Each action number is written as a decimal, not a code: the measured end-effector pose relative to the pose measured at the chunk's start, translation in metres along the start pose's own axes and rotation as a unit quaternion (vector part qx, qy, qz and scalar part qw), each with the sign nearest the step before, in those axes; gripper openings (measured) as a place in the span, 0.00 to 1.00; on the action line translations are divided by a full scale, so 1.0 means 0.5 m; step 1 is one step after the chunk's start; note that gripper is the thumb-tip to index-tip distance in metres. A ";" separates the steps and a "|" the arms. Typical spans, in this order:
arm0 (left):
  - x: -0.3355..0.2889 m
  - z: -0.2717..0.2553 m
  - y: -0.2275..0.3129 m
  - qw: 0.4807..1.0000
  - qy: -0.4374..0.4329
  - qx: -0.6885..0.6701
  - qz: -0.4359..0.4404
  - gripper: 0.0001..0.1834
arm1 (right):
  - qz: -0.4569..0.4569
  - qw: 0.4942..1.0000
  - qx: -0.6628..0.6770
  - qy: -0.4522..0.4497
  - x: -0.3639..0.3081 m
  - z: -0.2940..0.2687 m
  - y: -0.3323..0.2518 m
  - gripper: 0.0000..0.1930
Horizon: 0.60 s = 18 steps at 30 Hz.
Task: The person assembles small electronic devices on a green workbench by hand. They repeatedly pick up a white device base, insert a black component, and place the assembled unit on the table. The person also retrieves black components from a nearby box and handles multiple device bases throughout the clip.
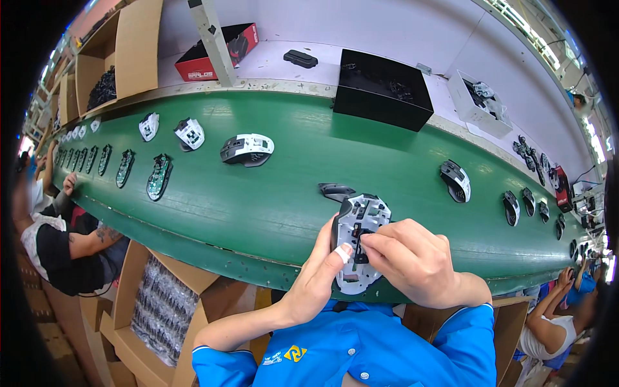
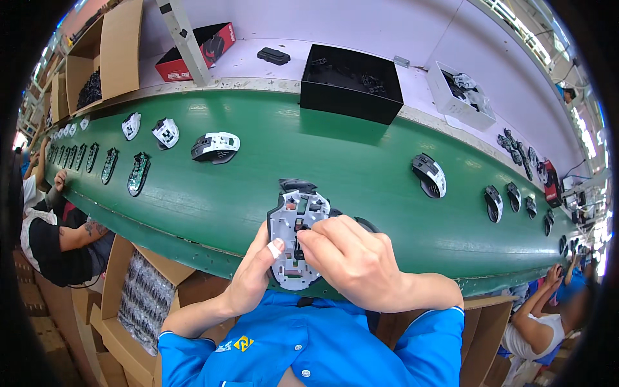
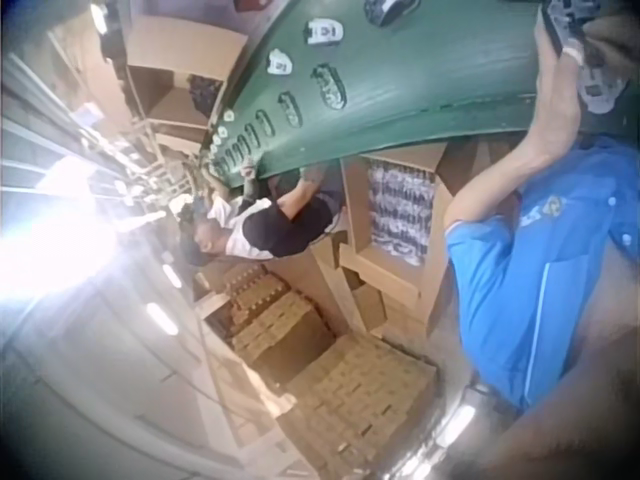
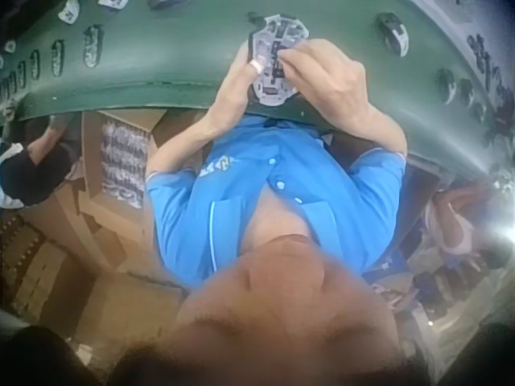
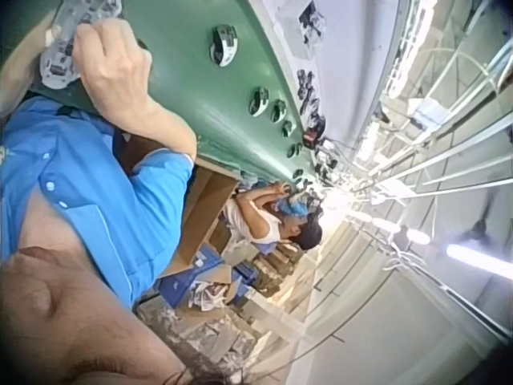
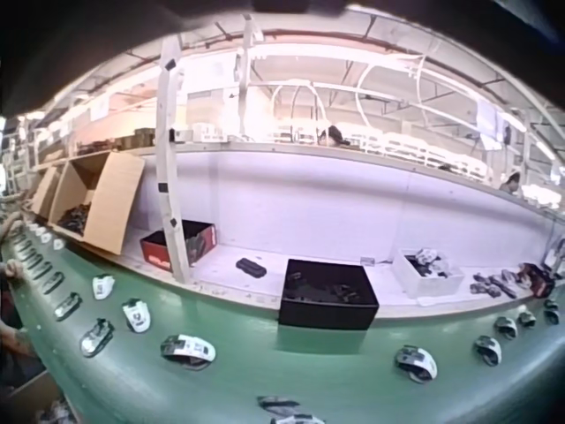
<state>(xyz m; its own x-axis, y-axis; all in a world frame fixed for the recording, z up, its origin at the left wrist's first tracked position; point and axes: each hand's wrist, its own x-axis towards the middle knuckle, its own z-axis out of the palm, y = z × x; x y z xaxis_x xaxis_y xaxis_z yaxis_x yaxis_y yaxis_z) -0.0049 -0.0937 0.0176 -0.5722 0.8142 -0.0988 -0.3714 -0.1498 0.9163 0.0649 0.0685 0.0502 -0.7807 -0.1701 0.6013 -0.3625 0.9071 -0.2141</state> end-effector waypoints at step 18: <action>0.011 0.002 0.011 0.995 -0.002 0.103 0.003 0.26 | -0.009 0.986 -0.151 -0.074 0.005 -0.017 -0.028 0.17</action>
<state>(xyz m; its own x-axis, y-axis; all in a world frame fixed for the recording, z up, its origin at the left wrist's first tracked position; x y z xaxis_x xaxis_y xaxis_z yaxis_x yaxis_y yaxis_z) -0.0095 -0.0895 0.0223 -0.5706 0.8160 -0.0925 -0.2102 -0.0362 0.9770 0.0723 0.0585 0.0614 -0.8490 -0.2214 0.4799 -0.2263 0.9729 0.0485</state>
